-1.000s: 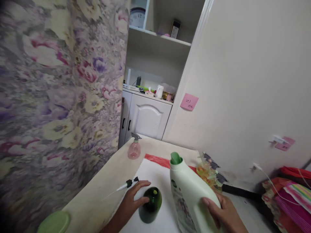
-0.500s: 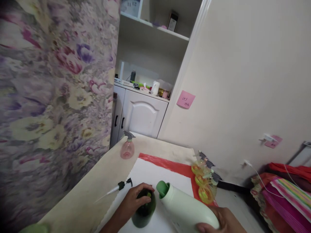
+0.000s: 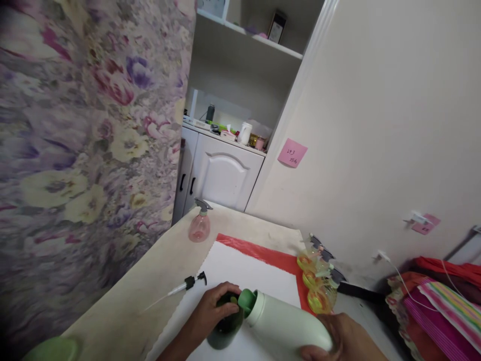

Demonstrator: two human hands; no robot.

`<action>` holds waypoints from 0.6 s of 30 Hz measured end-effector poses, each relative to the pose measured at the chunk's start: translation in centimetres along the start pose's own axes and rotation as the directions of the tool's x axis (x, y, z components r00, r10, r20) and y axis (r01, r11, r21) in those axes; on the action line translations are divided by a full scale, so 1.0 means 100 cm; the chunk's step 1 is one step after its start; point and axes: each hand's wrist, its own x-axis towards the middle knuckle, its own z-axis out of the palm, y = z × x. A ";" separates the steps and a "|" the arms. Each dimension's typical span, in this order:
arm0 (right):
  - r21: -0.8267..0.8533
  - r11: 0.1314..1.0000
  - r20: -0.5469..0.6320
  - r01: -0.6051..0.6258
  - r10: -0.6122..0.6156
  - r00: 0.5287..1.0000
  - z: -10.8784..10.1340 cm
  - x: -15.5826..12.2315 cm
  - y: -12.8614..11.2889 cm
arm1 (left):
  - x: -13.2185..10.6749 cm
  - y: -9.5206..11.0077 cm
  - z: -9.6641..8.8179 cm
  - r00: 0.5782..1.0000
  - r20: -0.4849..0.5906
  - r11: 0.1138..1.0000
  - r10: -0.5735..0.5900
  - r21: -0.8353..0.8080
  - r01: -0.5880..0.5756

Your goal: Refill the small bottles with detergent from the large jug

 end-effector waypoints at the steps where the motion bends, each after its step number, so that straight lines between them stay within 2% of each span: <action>1: -0.033 0.999 -0.010 -0.010 0.010 1.000 0.000 0.001 0.000 | 0.000 0.000 0.000 1.000 -0.002 1.000 -0.002 -0.004 0.002; 9: -0.161 0.987 -0.071 0.003 -0.014 0.997 -0.005 0.007 -0.005 | -0.002 -0.006 0.002 1.000 -0.024 1.000 0.010 -0.019 -0.010; 18: -0.216 0.976 -0.058 -0.020 0.008 0.998 -0.014 0.005 -0.018 | 0.000 -0.009 0.002 1.000 -0.022 0.999 0.014 -0.037 -0.015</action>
